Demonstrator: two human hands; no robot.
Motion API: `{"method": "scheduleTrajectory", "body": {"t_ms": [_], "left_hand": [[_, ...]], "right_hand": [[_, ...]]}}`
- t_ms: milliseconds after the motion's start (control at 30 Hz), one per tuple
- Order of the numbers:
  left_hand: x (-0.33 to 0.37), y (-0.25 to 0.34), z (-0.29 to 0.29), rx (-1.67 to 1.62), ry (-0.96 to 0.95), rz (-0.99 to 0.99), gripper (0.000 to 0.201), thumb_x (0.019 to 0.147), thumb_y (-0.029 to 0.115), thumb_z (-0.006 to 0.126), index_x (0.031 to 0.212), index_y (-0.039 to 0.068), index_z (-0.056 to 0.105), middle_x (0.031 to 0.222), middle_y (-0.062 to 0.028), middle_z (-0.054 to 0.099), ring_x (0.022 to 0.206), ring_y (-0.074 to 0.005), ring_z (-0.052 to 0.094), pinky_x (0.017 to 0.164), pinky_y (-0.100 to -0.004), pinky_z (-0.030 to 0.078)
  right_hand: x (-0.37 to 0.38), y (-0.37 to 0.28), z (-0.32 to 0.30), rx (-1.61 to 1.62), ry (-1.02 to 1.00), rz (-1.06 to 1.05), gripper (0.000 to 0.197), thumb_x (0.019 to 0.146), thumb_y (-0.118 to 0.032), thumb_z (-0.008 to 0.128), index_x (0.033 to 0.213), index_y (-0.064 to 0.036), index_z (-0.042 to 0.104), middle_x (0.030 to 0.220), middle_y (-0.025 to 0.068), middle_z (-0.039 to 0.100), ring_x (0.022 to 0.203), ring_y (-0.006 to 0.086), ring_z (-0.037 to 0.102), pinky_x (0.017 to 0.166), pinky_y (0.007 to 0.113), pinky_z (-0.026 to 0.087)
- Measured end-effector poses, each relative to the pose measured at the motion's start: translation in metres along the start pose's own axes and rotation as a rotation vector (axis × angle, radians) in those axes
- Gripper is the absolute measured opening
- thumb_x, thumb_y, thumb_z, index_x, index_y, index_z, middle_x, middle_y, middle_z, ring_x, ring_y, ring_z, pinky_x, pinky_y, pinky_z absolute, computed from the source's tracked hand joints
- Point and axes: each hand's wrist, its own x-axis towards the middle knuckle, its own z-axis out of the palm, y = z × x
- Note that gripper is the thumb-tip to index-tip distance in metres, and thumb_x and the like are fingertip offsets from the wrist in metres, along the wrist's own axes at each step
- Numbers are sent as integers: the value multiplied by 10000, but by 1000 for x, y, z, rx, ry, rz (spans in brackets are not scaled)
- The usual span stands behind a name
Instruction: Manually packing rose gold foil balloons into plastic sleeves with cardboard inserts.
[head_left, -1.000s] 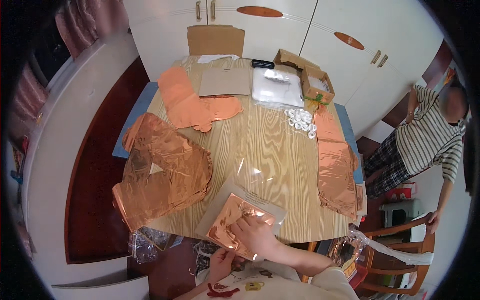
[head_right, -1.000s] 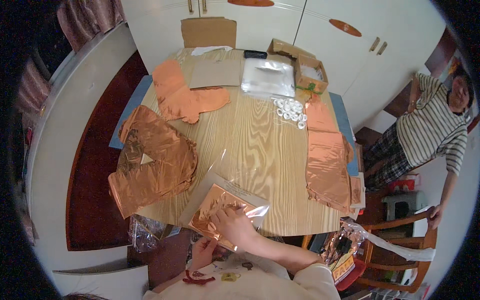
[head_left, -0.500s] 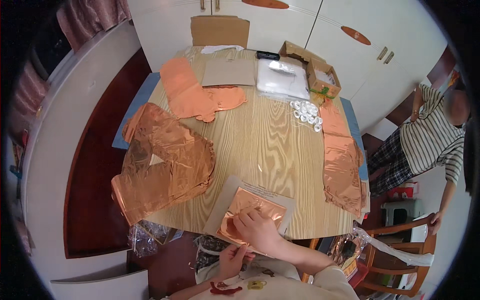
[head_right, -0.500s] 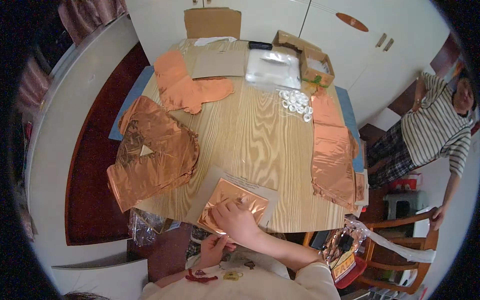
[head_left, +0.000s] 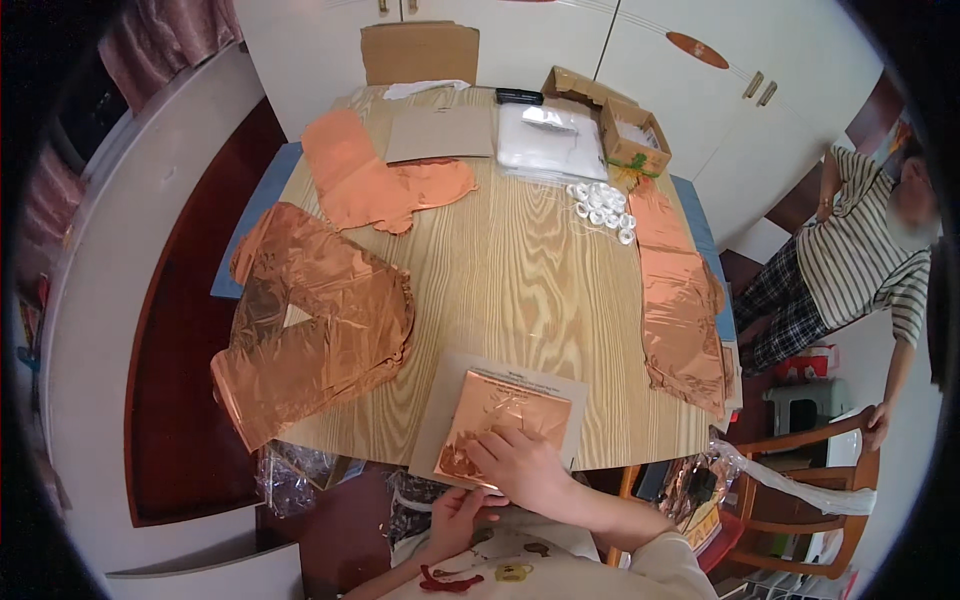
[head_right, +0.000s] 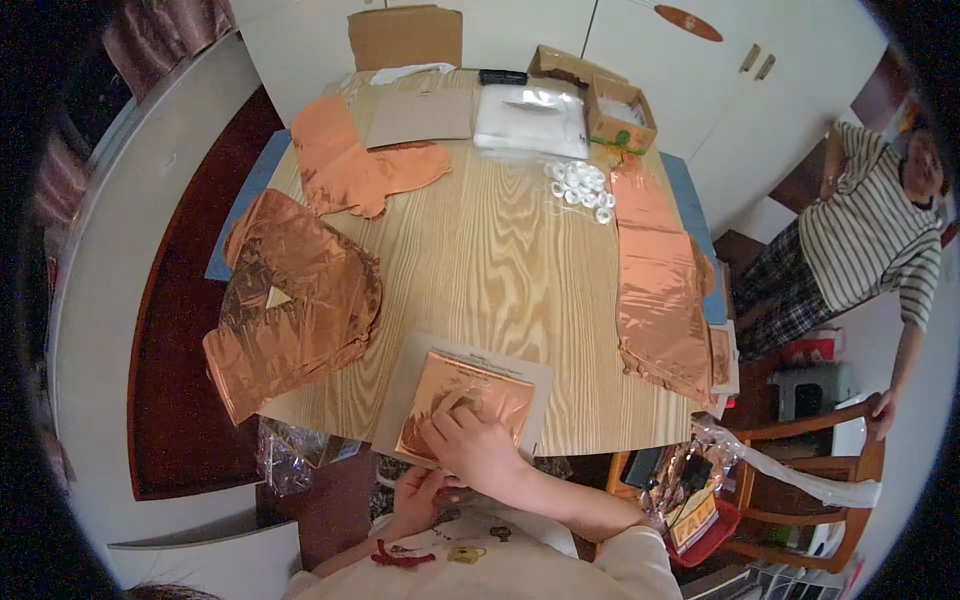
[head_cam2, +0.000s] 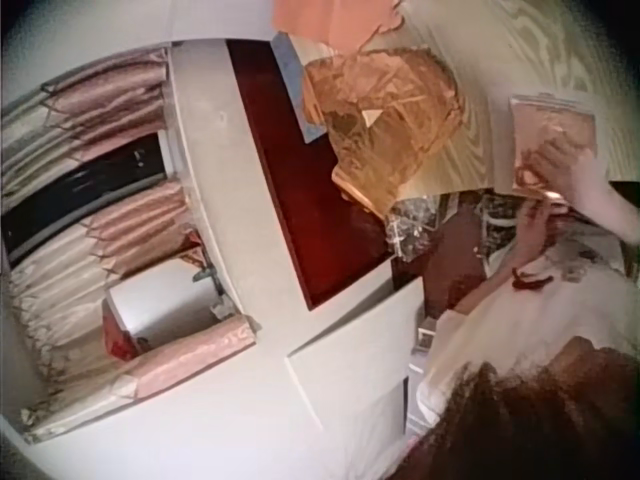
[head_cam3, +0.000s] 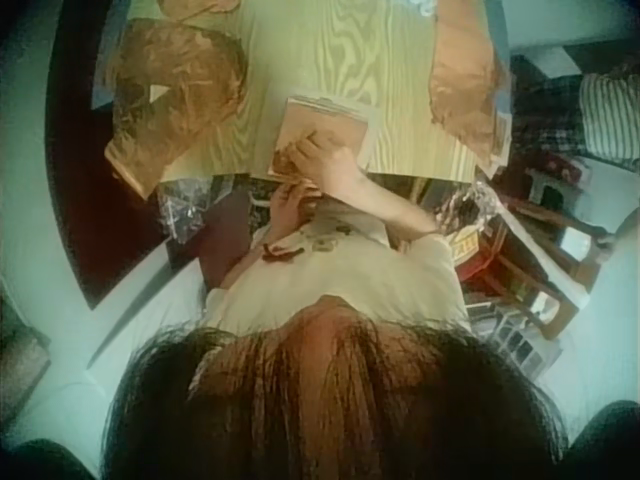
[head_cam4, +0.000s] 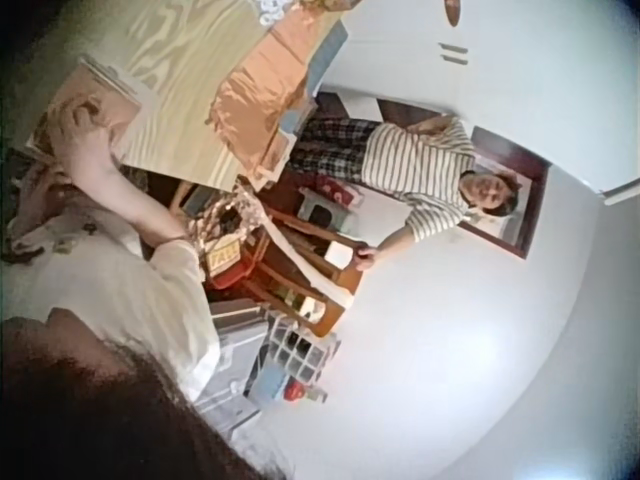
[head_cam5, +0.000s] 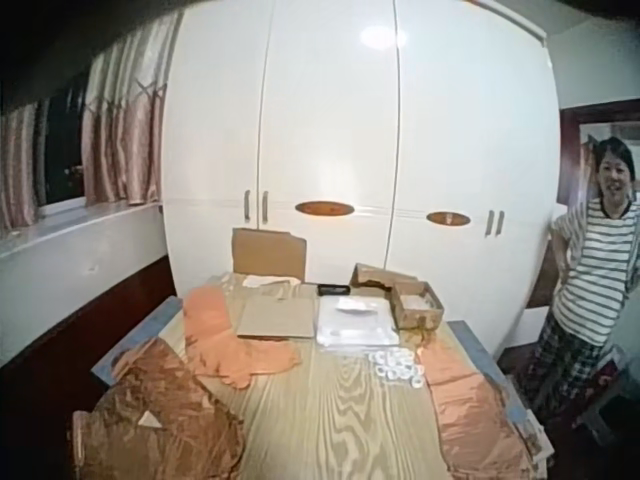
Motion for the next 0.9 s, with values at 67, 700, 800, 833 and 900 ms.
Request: {"method": "scheduleTrajectory", "body": {"t_ms": [67,700,800,833,900], "left_hand": [[0,0,-2,54,-58,2,245,1009,157,510,1119,-46,592,1070,-139,669,959,-227,684,706,-280,573],[9,-21,0,-108,48,51,123,972,101,555,1035,26,631,899,-60,680,658,-88,587,572,-218,477],[13,-23,-4,16,45,105,117,969,83,552,1017,15,634,875,-62,681,639,-86,581,572,-223,473],[15,-24,-6,73,27,131,117,969,80,552,1011,10,635,865,-63,681,634,-86,580,571,-225,472],[19,-25,-9,124,7,203,125,971,84,549,991,-3,636,841,-68,682,633,-88,579,569,-228,469]], "right_hand": [[0,0,-4,25,43,-22,289,668,-210,621,930,-92,605,840,4,550,770,172,575,579,291,491],[-28,0,-24,211,-124,1,494,768,-281,697,1213,-89,599,1238,80,564,1156,255,523,1002,442,382],[-39,5,-21,168,-151,-1,518,751,-296,706,1213,-89,595,1258,96,538,1216,276,476,1059,479,331],[-42,7,-18,158,-125,-6,535,727,-298,718,1200,-80,597,1242,99,536,1214,277,471,1057,484,328],[-44,7,-17,165,-93,7,551,703,-303,731,1186,-73,600,1227,99,534,1212,276,465,1056,492,324]]}}
